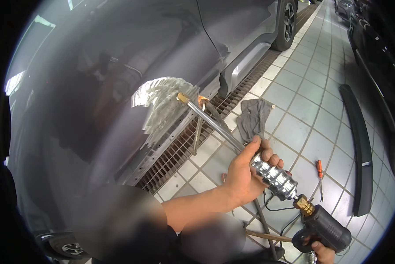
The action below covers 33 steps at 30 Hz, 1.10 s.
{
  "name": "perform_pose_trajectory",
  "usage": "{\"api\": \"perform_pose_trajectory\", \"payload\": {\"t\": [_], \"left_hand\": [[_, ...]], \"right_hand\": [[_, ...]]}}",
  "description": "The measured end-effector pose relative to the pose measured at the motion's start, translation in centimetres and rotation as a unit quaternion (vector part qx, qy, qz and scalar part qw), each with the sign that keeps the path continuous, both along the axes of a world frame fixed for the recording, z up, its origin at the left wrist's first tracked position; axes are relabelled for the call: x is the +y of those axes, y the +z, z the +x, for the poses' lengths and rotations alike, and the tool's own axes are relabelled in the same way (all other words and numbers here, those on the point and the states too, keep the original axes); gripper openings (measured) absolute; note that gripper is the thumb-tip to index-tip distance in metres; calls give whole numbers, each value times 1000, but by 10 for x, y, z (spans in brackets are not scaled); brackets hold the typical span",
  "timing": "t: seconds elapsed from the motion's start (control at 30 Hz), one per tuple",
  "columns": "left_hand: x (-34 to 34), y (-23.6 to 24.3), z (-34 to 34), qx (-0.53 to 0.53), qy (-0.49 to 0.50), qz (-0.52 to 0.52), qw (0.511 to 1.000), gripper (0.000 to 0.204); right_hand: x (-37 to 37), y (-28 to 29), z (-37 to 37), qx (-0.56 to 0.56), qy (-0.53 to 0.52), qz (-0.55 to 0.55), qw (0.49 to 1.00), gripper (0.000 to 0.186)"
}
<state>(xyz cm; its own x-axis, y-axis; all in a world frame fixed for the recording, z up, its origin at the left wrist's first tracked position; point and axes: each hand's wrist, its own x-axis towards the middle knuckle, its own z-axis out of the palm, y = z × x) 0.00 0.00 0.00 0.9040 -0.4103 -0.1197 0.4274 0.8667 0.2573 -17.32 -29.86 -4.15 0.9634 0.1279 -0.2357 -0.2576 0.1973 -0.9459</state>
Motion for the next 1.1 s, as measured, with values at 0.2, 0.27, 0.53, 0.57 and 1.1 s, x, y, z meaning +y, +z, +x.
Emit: {"api": "perform_pose_trajectory", "payload": {"t": [0.2,0.27,0.53,0.57,1.1], "left_hand": [[-21,25,10,84,37,80,993,26],[-22,28,10,94,46,140,985,26],[-42,62,7,235,114,112,959,27],[-42,65,7,219,116,112,962,28],[-24,70,20,229,169,120,951,26]], "right_hand": [[-59,-24,8,10,-41,84,996,59],[-65,9,11,157,-167,136,964,58],[-47,43,1,120,60,-6,991,30],[-52,20,-9,92,53,-14,994,23],[-37,51,29,96,145,-21,985,24]]}}
